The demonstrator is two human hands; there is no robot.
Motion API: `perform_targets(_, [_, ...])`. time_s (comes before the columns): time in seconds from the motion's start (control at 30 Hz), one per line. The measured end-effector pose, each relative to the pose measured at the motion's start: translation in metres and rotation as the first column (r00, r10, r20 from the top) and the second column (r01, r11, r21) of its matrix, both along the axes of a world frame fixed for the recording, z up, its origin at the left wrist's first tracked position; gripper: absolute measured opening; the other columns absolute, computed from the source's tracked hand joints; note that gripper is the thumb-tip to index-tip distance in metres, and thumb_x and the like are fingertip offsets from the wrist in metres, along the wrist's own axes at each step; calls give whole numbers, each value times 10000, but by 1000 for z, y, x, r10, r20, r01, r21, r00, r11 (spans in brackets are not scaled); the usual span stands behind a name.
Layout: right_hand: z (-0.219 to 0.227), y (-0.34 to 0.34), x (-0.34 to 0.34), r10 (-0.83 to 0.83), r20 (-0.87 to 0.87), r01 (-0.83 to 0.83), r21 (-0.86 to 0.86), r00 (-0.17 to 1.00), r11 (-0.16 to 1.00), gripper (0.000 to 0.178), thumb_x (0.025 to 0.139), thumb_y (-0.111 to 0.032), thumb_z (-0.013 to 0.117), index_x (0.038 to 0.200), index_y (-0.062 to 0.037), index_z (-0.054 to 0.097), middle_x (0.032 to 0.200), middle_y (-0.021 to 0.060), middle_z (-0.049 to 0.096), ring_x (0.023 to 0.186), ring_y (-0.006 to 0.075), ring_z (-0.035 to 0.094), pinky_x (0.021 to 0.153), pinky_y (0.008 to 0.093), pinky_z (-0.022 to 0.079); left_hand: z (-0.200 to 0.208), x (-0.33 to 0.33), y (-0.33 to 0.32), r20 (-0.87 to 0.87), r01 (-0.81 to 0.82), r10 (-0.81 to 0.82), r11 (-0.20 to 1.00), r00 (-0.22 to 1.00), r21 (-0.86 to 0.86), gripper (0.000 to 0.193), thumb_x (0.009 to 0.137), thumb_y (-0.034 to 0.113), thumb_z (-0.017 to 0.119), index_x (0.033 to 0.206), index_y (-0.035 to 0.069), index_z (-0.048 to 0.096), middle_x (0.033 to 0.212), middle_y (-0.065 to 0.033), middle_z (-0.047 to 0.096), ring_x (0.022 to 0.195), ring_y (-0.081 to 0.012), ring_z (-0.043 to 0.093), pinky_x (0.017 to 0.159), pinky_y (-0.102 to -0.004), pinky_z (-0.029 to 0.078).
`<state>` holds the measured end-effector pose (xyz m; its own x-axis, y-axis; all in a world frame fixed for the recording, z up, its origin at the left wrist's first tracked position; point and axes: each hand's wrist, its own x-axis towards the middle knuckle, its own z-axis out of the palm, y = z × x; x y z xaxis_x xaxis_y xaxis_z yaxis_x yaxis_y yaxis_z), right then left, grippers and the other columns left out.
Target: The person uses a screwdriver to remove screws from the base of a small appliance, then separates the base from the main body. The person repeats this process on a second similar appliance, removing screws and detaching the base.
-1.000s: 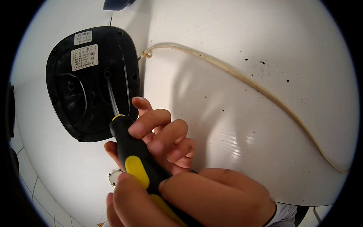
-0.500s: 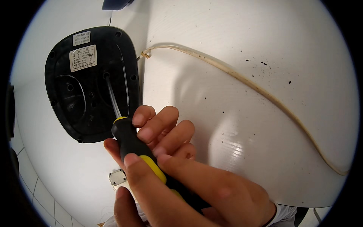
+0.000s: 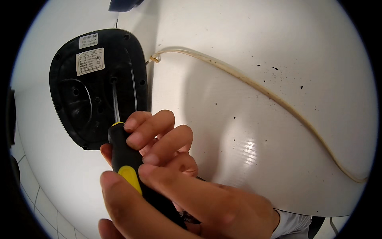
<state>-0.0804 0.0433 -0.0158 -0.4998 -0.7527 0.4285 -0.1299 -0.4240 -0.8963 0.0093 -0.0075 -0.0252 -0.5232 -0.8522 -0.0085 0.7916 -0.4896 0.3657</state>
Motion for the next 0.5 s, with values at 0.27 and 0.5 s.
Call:
perform_targets(0.27, [17,33,-27,208,102,-228,265,973,937,478,723,-157,733,1104,-60,462,978,128,537,807,183,557,768,277,441,26,-11,3,-40,-10,12,999,999,33,456,931,232,419,1322,75,245,1155,-76,419,1049,-265,425,922,-410,440])
perform_targets(0.5, [5,13,15,37,242,-62,95,970,994,566,672,-284,769,1042,-55,407,876,81,491,722,173,526,683,272,432,30,-7,4,-9,-31,31,999,999,12,564,903,201,437,1379,71,164,1281,-123,366,1172,-341,385,1002,-472,375])
